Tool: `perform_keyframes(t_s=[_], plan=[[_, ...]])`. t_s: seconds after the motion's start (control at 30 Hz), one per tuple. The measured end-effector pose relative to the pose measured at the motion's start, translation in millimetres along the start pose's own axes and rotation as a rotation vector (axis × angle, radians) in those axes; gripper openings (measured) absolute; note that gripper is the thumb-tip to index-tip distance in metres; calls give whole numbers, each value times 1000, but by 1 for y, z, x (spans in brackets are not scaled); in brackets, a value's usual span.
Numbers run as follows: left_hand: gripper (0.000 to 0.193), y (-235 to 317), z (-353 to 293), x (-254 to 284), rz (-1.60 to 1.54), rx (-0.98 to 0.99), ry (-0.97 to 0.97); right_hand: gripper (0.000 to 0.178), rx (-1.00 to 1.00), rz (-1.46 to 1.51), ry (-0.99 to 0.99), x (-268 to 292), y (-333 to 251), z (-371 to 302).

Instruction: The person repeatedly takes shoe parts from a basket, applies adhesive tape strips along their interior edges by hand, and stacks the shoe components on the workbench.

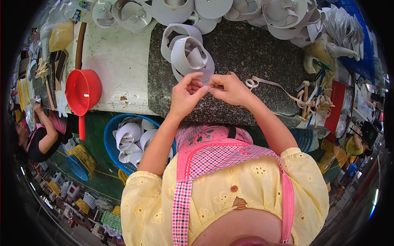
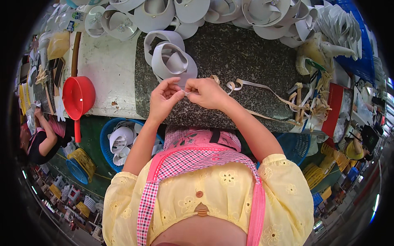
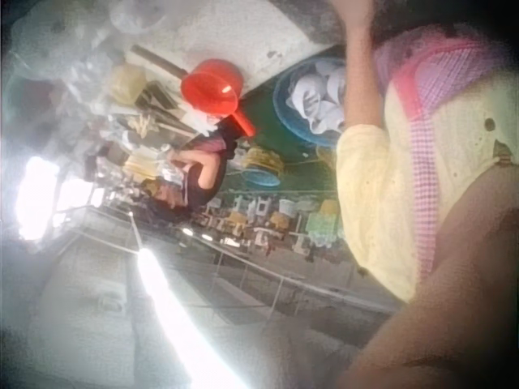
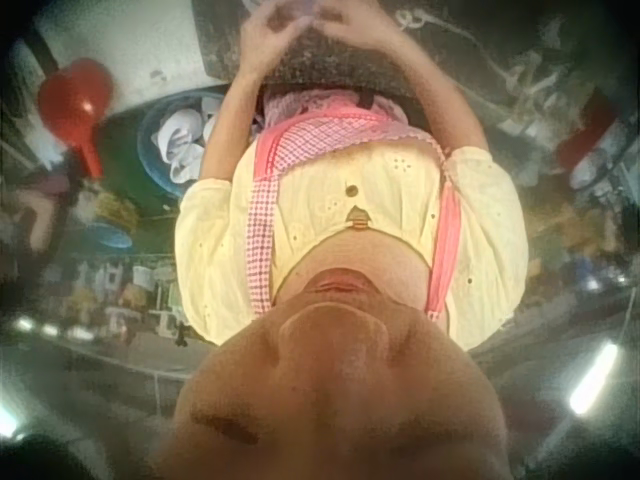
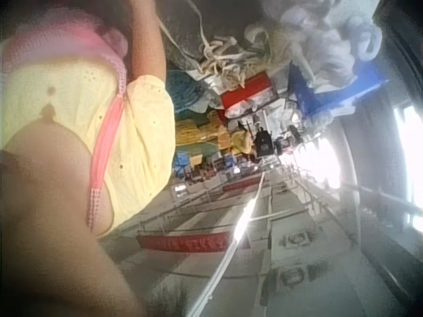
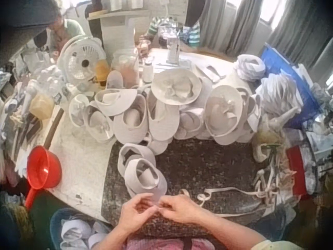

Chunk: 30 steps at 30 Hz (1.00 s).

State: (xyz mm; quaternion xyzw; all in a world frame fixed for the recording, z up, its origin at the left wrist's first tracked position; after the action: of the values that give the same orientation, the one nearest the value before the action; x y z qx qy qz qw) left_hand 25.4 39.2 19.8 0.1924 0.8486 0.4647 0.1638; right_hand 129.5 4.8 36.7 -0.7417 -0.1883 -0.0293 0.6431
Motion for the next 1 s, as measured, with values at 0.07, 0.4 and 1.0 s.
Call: perform_keyframes(t_s=[0.07,0.4,1.0], plan=[[18,1,1,2,36,-15,4,10,12,36,0,0,2,1],[10,20,-2,-11,404,-185,107,14,-74,66,-53,14,28,13],[13,7,19,-10,778,-327,578,21,-48,-329,-71,40,76,62]])
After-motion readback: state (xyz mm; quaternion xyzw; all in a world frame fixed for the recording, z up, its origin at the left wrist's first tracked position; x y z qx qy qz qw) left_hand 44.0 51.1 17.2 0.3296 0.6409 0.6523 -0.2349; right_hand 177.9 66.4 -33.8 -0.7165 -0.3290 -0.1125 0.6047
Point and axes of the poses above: each hand's wrist, its own z-axis towards the middle knuckle, its own x-axis out of the back of the hand, y = z × x, the point moved 10 cm from there along z, towards the middle knuckle, and after that the axes turned 11 degrees about x, right-handed, at the moved point
